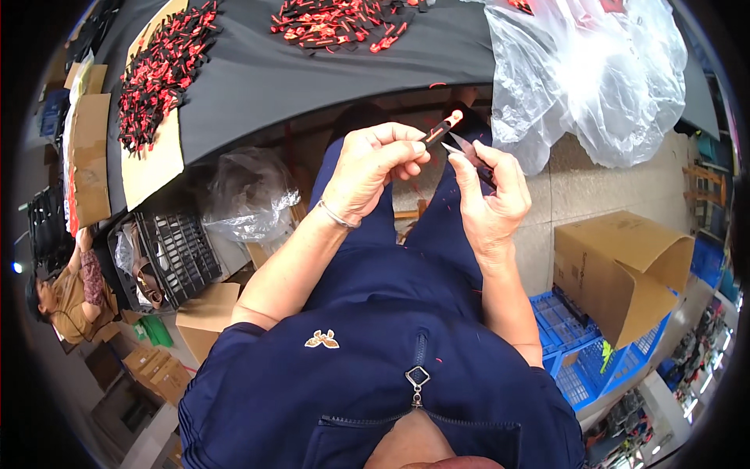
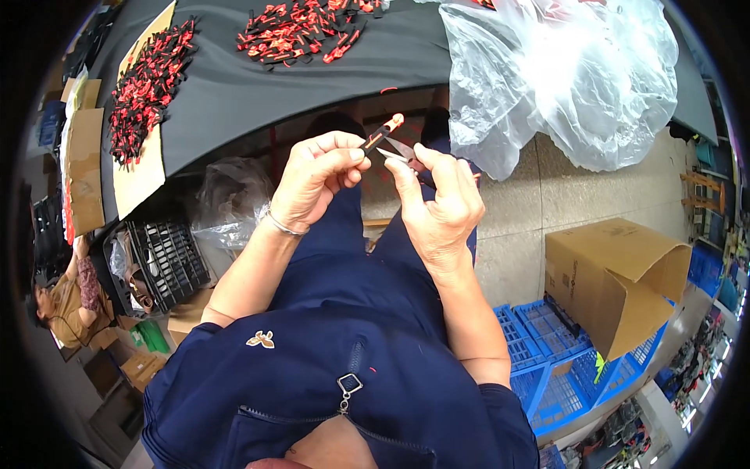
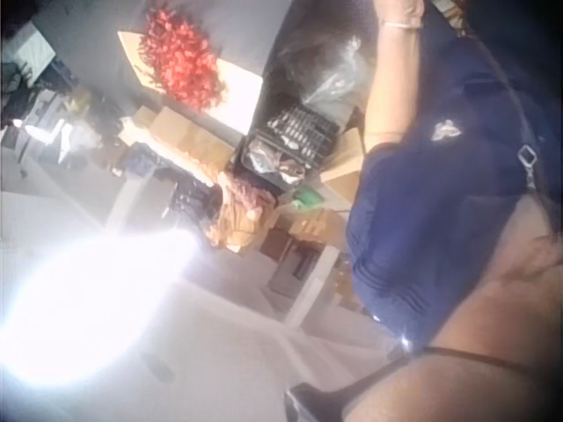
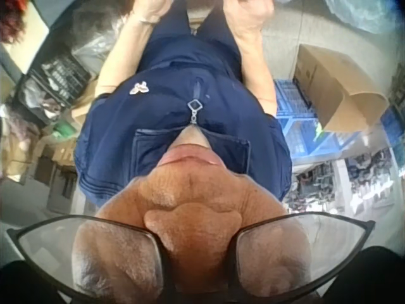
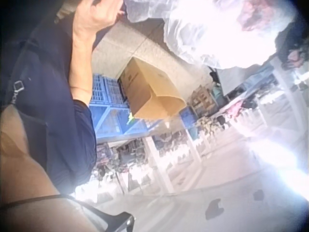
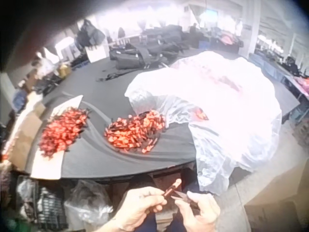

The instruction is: The person uses a pair of pliers to trim and process small red and black components, picking them from a pile and placing them onto the table surface after manipulation.

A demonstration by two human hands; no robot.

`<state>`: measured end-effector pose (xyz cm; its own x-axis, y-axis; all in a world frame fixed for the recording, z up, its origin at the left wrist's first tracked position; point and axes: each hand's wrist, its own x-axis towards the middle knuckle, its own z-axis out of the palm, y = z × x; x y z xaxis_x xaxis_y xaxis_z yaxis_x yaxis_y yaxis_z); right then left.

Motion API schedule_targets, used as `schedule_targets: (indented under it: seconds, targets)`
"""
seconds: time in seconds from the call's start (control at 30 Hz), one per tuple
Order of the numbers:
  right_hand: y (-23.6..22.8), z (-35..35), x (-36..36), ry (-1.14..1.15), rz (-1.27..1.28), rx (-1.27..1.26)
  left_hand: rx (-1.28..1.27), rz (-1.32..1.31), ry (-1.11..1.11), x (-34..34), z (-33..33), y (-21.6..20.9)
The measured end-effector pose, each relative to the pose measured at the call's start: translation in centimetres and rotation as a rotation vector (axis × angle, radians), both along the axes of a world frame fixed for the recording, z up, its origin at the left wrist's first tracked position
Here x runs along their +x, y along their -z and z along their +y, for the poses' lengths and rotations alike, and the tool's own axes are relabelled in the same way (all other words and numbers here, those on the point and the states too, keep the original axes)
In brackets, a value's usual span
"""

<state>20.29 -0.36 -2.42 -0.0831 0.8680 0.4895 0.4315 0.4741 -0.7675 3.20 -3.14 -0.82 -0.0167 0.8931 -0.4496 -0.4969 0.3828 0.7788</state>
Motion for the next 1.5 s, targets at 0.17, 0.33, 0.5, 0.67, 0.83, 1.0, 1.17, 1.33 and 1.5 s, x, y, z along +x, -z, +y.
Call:
schedule_targets:
  seconds: [0.17, 0.33, 0.5, 0.67, 0.83, 1.0, 1.17, 1.33, 1.5]
  targets:
    - [-0.8, 0.2, 0.5, 0.044, -0.155, 0.089, 0.007, 0.083, 0.023, 0.9, 0.1, -0.3]
    - [-0.6, 0.3, 0.9, 0.055, -0.232, 0.166, 0.029, 0.131, 0.036, 1.4, 0.2, -0.4]
    - [-0.4, 0.4, 1.2, 0.053, -0.263, 0.162, 0.02, 0.143, 0.037, 1.5, 0.4, -0.3]
    - [0.1, 0.5, 1.1, 0.039, -0.257, 0.169, 0.016, 0.135, 0.061, 1.3, 0.8, 0.1]
    - [1.8, 0.5, 1.1, -0.078, 0.021, -0.113, -0.011, 0.115, 0.099, 1.1, 0.8, 0.8]
    - [1.3, 0.6, 2.1, -0.476, 0.865, -0.845, 0.003, 0.264, 0.091, 1.6, 0.8, 1.7]
    - [0.5, 0.3, 2.0, -0.173, 0.488, -0.584, -0.056, 0.165, 0.027, 1.4, 0.2, 2.3]
    - [1.1, -0.5, 1.8, -0.084, 0.28, -0.491, -0.057, 0.067, 0.029, 1.7, 0.2, 1.8]
    - [1.7, -0.3, 1.4, -0.043, 0.033, -0.279, -0.041, 0.069, 0.053, 2.0, 0.2, 1.5]
